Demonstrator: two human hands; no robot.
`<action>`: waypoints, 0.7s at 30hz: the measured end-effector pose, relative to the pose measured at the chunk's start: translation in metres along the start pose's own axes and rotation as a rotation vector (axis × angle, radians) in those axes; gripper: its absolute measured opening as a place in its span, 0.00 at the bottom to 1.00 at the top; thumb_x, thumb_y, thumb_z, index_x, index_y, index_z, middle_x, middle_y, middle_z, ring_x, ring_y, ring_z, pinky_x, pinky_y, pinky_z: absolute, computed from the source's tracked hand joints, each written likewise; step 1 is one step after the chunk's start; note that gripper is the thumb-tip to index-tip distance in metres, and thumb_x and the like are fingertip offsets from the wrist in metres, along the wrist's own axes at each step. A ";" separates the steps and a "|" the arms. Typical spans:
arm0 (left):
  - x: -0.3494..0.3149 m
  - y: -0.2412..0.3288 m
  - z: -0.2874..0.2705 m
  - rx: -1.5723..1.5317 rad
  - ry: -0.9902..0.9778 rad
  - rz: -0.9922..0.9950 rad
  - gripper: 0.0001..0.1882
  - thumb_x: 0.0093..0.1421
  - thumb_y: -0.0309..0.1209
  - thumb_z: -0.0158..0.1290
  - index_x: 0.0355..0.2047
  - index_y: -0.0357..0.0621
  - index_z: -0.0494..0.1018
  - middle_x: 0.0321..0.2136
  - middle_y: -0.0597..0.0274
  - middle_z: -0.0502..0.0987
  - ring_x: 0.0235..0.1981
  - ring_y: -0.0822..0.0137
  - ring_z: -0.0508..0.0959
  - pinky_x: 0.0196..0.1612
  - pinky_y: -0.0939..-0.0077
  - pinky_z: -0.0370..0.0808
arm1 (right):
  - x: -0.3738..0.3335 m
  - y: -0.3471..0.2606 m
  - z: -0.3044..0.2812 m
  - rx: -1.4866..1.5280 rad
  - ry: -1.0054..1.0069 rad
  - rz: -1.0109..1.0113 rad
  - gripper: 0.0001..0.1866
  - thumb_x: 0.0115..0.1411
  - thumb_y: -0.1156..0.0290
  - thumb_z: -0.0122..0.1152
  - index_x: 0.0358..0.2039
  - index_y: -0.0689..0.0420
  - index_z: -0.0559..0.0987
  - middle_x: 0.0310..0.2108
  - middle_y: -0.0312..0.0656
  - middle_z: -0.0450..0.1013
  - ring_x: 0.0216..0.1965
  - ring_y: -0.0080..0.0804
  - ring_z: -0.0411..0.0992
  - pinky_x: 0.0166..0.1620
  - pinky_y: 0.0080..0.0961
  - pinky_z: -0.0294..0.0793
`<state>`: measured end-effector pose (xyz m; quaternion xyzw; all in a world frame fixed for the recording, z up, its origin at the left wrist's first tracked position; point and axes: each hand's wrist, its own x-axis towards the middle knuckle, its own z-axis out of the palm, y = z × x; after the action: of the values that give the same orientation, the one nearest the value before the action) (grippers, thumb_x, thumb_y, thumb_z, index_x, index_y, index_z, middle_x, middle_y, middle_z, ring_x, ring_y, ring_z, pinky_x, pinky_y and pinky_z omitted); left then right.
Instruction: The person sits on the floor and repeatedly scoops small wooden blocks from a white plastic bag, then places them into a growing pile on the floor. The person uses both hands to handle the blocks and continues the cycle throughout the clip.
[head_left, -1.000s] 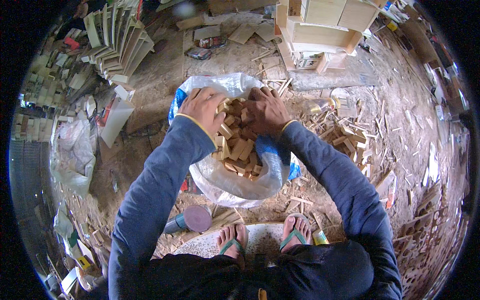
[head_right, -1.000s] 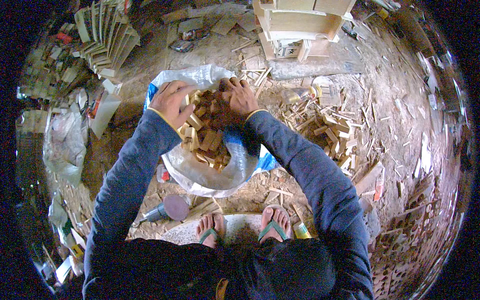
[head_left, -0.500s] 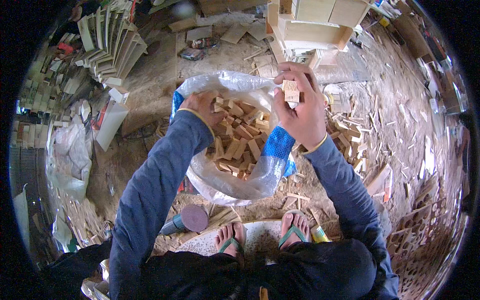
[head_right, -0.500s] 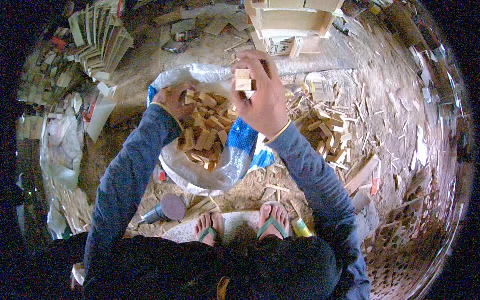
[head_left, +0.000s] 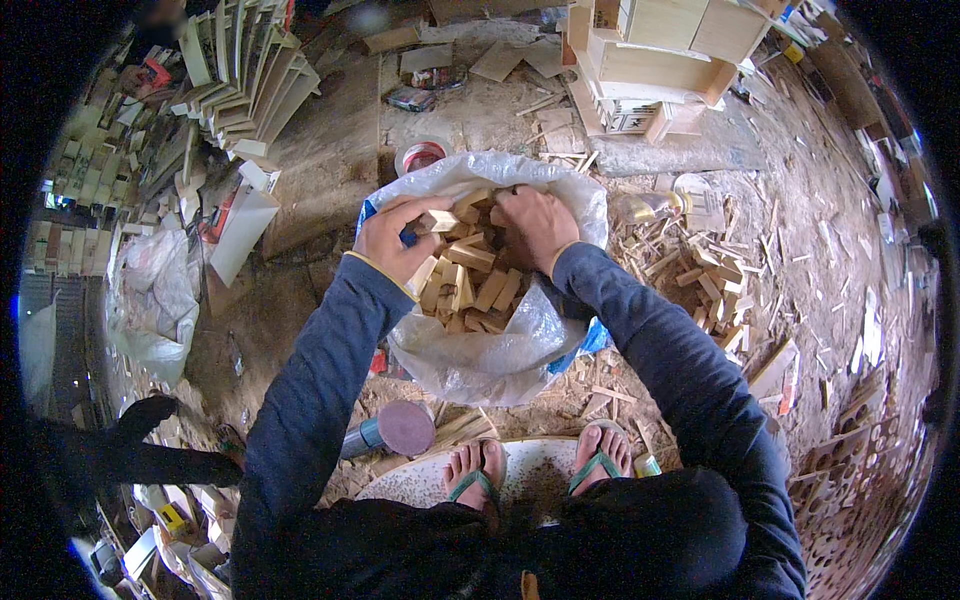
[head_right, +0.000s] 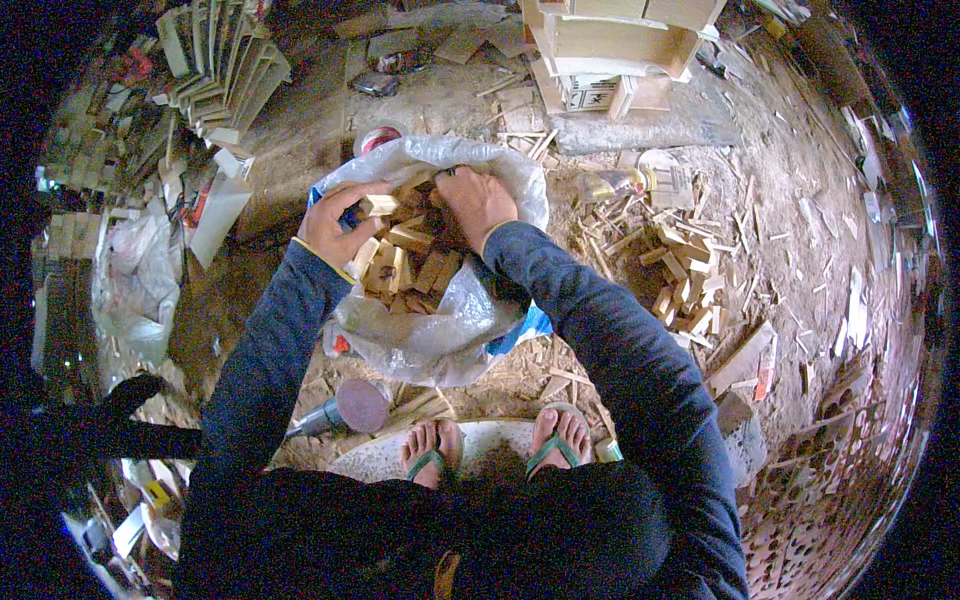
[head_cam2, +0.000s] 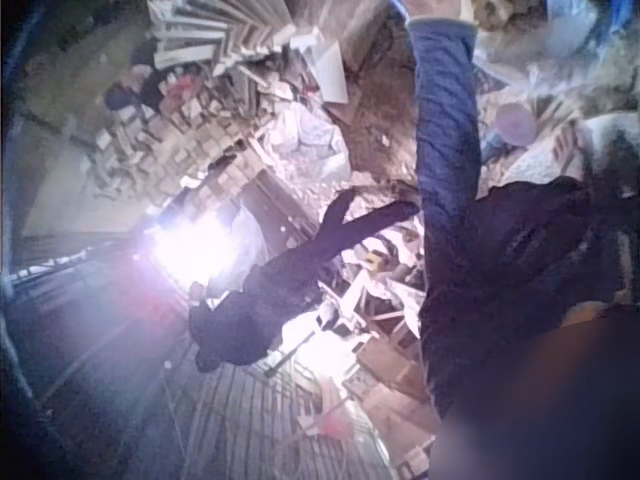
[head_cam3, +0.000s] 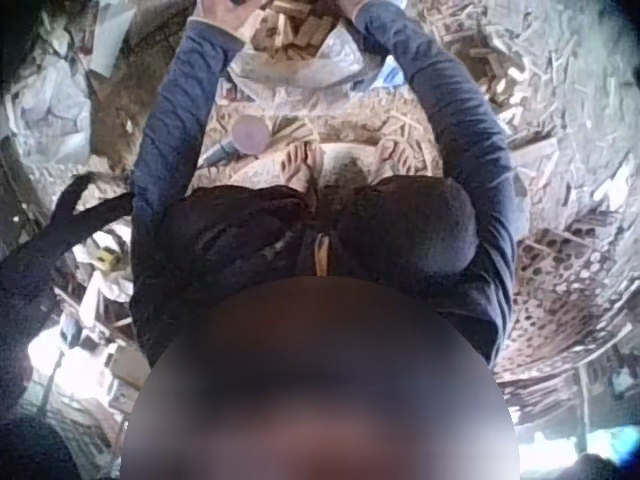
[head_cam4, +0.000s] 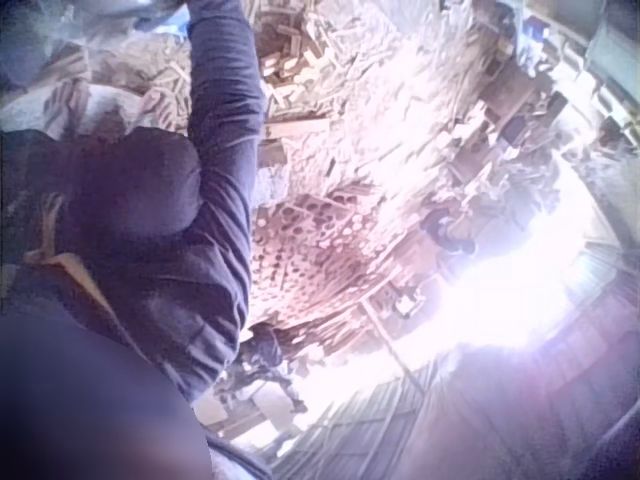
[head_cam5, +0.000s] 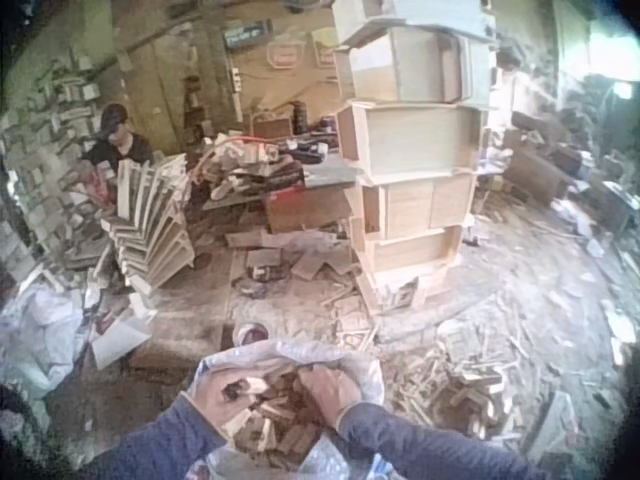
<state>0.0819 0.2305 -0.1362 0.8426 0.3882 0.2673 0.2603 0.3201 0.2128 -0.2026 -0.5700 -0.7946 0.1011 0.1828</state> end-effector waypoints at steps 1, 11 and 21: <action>-0.001 -0.002 0.001 -0.035 0.001 -0.011 0.24 0.50 0.25 0.60 0.50 0.46 0.77 0.41 0.53 0.80 0.43 0.56 0.80 0.52 0.68 0.74 | 0.001 0.001 0.001 -0.007 0.043 -0.001 0.08 0.60 0.73 0.52 0.41 0.57 0.73 0.33 0.52 0.73 0.40 0.51 0.76 0.43 0.44 0.76; 0.021 -0.001 0.017 0.050 -0.134 -0.198 0.24 0.59 0.34 0.59 0.55 0.41 0.73 0.49 0.48 0.79 0.53 0.54 0.78 0.58 0.66 0.71 | 0.010 0.003 0.005 0.291 0.085 0.028 0.23 0.61 0.75 0.51 0.58 0.49 0.70 0.46 0.54 0.77 0.47 0.54 0.76 0.50 0.41 0.76; 0.023 0.055 -0.019 -0.150 0.050 0.128 0.17 0.64 0.30 0.55 0.52 0.37 0.73 0.46 0.57 0.78 0.46 0.65 0.78 0.53 0.70 0.73 | -0.027 -0.035 -0.078 0.849 0.261 -0.084 0.33 0.51 0.80 0.62 0.60 0.55 0.72 0.52 0.48 0.74 0.51 0.36 0.75 0.55 0.30 0.72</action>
<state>0.1106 0.2222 -0.0818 0.8368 0.3191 0.3328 0.2952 0.3291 0.1726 -0.1231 -0.4197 -0.6753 0.3382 0.5034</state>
